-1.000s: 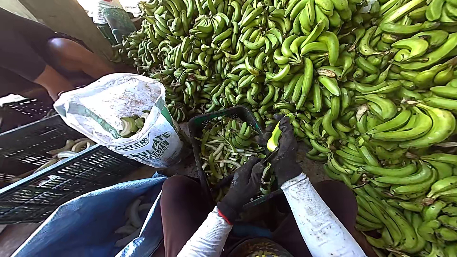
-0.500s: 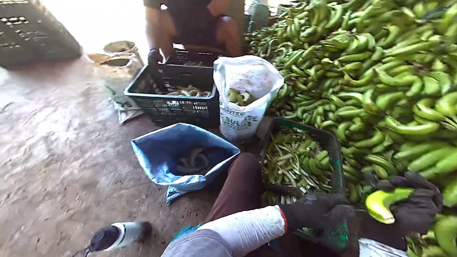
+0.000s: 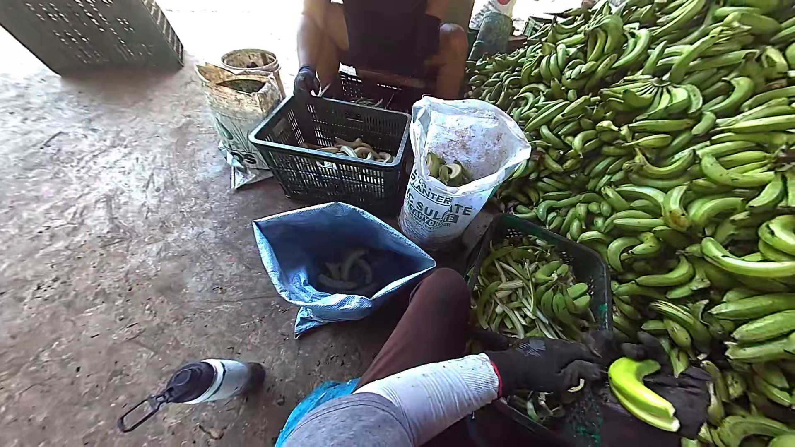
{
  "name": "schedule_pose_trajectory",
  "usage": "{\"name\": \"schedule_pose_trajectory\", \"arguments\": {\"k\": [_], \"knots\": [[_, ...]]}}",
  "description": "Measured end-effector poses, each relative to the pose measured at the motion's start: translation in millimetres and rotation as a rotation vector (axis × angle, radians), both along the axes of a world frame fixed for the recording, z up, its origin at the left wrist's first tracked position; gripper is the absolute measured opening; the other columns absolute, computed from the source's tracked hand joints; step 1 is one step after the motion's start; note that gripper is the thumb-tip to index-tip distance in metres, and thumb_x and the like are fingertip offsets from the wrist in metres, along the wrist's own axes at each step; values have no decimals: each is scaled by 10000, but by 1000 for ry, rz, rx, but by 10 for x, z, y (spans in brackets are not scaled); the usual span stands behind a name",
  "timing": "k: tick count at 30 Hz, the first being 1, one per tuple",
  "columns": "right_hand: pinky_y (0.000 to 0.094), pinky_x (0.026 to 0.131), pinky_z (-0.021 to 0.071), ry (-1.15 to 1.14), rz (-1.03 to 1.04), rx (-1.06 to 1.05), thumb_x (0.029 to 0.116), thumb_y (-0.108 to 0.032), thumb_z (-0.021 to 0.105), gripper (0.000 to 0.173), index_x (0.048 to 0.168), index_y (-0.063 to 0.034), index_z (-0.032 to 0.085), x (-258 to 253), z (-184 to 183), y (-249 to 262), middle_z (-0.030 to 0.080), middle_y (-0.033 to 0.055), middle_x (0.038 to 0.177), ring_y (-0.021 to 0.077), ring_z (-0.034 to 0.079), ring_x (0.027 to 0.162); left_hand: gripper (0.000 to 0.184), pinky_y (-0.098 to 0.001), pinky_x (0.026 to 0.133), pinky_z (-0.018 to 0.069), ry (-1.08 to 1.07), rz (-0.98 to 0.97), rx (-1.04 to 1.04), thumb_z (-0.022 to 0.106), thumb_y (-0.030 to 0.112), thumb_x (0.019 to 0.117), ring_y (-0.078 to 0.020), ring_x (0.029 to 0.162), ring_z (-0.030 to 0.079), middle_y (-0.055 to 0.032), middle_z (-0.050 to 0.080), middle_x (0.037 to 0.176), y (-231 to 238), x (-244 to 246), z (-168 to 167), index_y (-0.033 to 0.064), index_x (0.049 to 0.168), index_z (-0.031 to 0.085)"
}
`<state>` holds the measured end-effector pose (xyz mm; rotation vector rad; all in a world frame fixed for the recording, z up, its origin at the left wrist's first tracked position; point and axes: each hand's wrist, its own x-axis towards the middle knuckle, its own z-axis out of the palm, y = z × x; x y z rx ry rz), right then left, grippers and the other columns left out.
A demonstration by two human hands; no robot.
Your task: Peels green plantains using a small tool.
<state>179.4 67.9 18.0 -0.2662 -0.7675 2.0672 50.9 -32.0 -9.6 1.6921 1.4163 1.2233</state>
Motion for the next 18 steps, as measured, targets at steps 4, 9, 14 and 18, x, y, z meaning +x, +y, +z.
{"name": "schedule_pose_trajectory", "arguments": {"k": [4,9,14,18], "knots": [[441,778,621,-36,-62,-11,1093,-414,175,642,1068,-20,682,-9,-136,-208,752,125,972,265,744,895,405,-529,1068,457,26,-25,-102,409,221,1097,-364,1209,631,-244,663,1254,29,-48,-72,-49,1320,612],[405,829,611,-132,-213,57,1104,-188,286,373,1147,4,603,-6,-173,-399,732,137,1010,242,732,945,428,-566,1056,459,125,-21,-204,386,281,1105,-363,1231,619,-220,655,1282,36,-79,-45,7,1358,596],[367,864,571,-214,-51,93,1097,-249,363,311,1127,-48,598,123,-34,-480,685,64,1001,147,673,956,416,-588,911,527,407,47,-224,427,372,1089,-355,1115,669,-164,695,1188,59,-293,203,108,1346,622],[391,701,648,-524,486,-39,1044,-471,475,400,1037,-179,749,302,179,-373,780,102,973,207,766,807,383,-585,826,529,682,-22,-107,498,395,1064,-383,1025,675,-183,690,1085,112,-575,374,80,1214,655]]}}
